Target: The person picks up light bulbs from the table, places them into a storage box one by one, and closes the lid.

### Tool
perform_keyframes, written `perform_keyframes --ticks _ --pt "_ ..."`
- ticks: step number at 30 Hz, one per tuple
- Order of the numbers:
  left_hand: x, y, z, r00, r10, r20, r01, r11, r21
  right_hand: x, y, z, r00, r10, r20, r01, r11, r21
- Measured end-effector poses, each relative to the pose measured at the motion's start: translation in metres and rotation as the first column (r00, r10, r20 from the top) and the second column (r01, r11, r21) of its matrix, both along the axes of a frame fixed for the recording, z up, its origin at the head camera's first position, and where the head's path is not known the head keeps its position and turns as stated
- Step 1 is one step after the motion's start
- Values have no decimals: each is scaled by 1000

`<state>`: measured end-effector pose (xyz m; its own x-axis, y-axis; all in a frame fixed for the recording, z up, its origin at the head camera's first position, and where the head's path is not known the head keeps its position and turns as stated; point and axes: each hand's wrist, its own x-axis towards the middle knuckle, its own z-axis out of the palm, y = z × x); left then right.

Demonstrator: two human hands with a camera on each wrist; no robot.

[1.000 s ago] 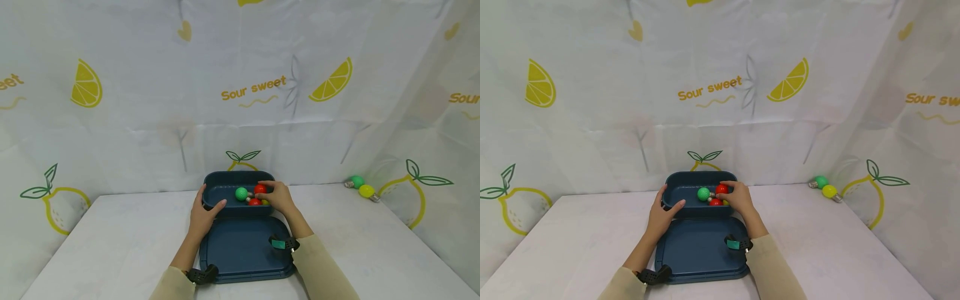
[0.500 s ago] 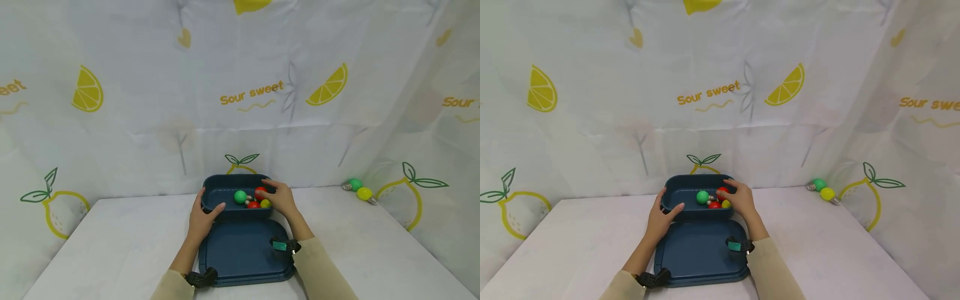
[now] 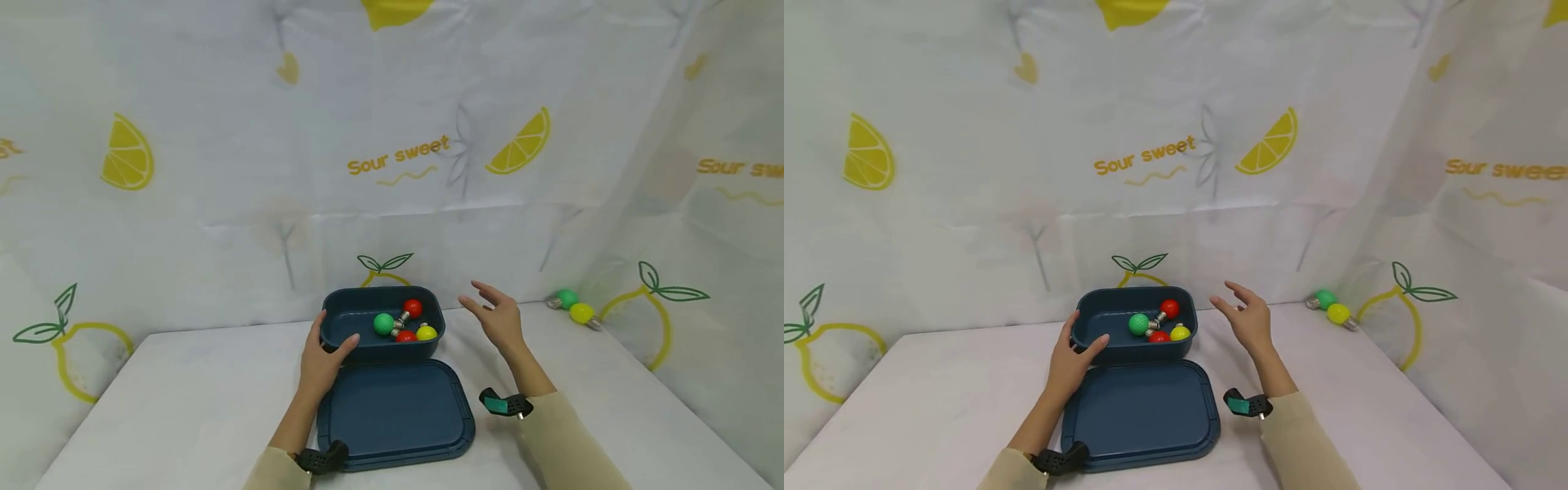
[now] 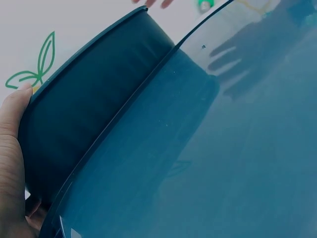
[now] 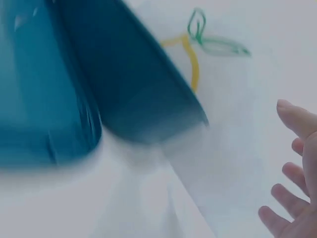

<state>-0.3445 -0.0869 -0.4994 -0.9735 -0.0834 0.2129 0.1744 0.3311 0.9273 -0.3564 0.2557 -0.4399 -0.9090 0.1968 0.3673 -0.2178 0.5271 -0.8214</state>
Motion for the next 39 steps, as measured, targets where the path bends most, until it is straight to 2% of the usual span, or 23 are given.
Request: perform_keyframes --ticks 4,7,16,24,30,35,39 --pt "1 -1 0 1000 -3 5 3 1000 -4 6 35 -2 999 -32 5 32 992 118" --pt "1 -1 1 1000 -17 8 17 1000 -2 11 60 -4 996 -88 8 85 978 188" --pt "1 -6 3 1000 -18 11 18 1000 -13 14 121 -9 980 -198 33 180 940 289" --pt "0 -1 2 1000 -22 6 22 1000 -5 11 173 -14 964 -250 87 208 920 333" --pt "-1 0 2 999 -40 9 40 999 4 7 195 -20 954 -262 147 183 894 408" --pt "-2 -2 2 999 -31 8 31 1000 7 1 203 -22 952 -239 194 140 897 420" --pt "-4 -3 0 999 -31 11 30 999 9 -2 203 -26 942 -255 219 147 898 414"
